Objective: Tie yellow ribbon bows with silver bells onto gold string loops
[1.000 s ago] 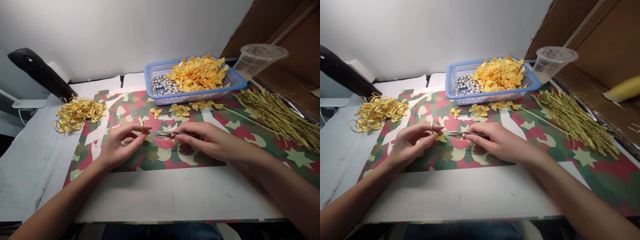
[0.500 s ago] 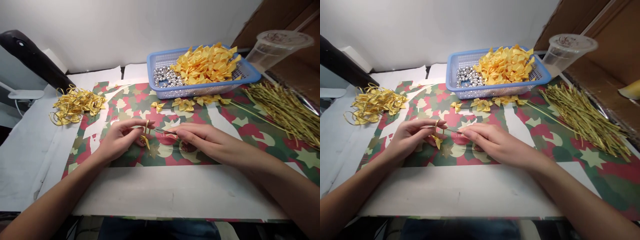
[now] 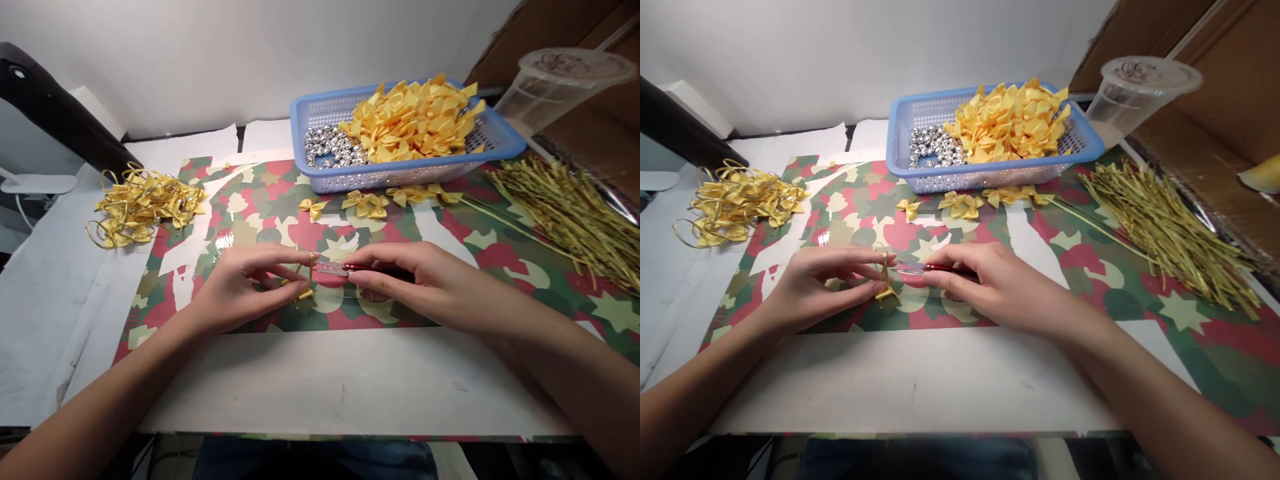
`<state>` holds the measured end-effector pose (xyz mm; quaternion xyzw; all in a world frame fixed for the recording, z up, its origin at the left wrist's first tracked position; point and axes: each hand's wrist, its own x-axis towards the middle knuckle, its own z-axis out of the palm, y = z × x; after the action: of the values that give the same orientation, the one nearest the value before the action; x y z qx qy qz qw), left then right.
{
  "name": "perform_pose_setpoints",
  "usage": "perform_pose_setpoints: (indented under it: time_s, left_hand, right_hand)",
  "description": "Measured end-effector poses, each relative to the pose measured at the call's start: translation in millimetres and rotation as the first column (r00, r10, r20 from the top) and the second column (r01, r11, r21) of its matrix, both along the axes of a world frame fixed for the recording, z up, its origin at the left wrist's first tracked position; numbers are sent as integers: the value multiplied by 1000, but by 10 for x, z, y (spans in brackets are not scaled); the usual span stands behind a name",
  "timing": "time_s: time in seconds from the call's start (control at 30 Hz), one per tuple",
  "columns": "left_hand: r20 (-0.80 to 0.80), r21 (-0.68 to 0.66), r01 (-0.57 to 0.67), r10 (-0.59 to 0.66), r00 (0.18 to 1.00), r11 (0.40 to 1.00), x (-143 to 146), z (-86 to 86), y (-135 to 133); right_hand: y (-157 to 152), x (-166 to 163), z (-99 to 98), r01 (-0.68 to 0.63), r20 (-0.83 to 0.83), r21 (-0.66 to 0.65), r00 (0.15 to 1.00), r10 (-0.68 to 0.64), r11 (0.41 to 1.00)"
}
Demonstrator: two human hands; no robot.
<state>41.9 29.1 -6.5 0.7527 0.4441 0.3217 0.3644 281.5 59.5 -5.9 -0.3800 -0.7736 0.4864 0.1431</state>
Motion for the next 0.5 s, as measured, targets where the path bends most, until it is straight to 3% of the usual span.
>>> perform_pose_setpoints:
  time_s: [0.5]
  left_hand:
    - [-138,292,108,-70,988,950,31,-56,-80]
  right_hand:
    - [-25,48,-37,-55,35,-62,998,57,997]
